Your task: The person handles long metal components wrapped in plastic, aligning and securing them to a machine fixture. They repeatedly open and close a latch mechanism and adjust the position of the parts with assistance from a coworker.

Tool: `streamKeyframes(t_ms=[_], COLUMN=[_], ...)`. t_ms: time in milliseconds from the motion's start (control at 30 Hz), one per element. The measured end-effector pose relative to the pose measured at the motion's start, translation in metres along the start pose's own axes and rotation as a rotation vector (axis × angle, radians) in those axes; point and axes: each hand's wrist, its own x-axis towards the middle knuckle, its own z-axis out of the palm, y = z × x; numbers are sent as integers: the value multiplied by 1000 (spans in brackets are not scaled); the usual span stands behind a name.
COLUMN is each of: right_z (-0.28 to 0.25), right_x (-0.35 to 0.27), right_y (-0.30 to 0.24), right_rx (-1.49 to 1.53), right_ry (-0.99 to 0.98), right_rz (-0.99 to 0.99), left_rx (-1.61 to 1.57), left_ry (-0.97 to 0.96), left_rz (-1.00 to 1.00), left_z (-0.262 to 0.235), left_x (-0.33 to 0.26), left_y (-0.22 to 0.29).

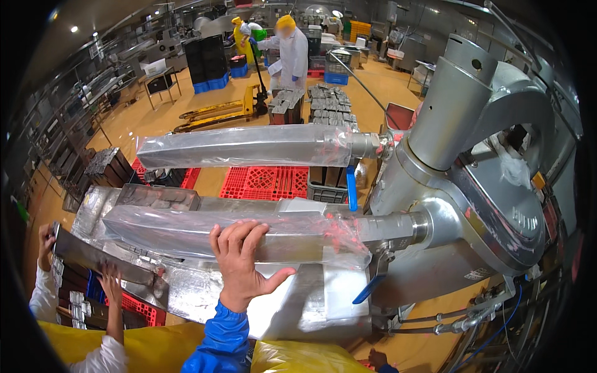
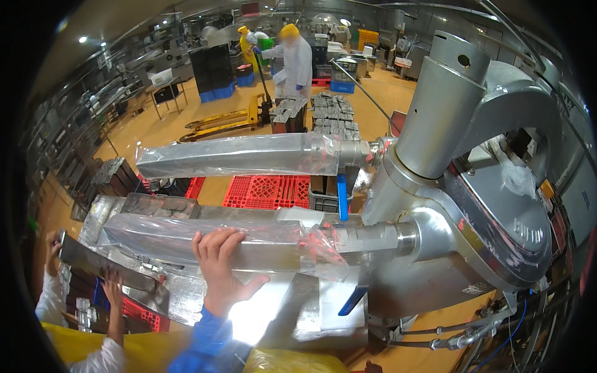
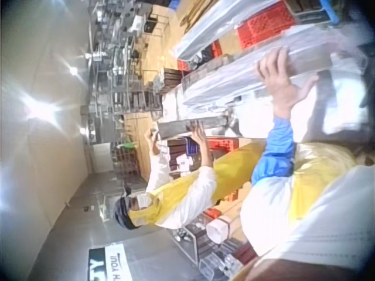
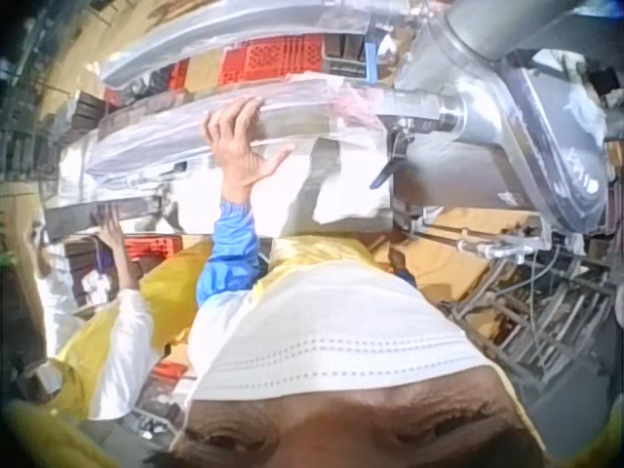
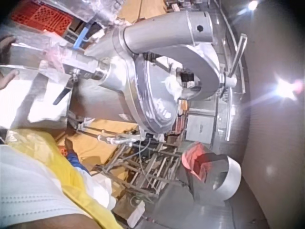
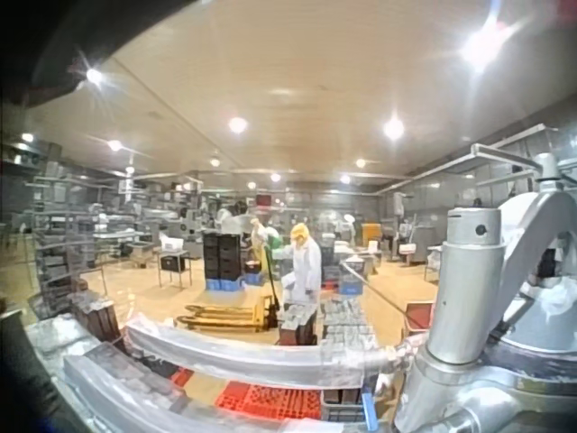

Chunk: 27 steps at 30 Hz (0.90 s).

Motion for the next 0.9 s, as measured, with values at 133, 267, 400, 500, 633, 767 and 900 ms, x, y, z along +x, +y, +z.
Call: streamKeyframes(t_ms=[133, 267, 400, 500, 633, 767, 900], right_z=[6, 11, -28, -105, -237, -311, -400], right_x=[-23, -59, -87, -107, -216, -295, -330], right_y=[4, 15, 16, 13, -245, -406, -424], right_rx=[-90, -151, -368, -711, -374, -425, -588], right_ry=[-39, -16, 46, 17, 63, 488, 771], right_rz=[39, 67, -16, -160, -239, -615, -436], left_rx=[51, 87, 126, 73, 80, 168, 37], left_ry=[55, 132, 188, 194, 185, 216, 231], left_rz=[-51, -43, -4, -10, 33, 145, 212], left_z=[7, 20, 28, 38, 39, 40, 23], left_x=[-3, -4, -6, -10, -6, -3, -1], left_y=[2, 0, -11, -18, -5, -2, -7])
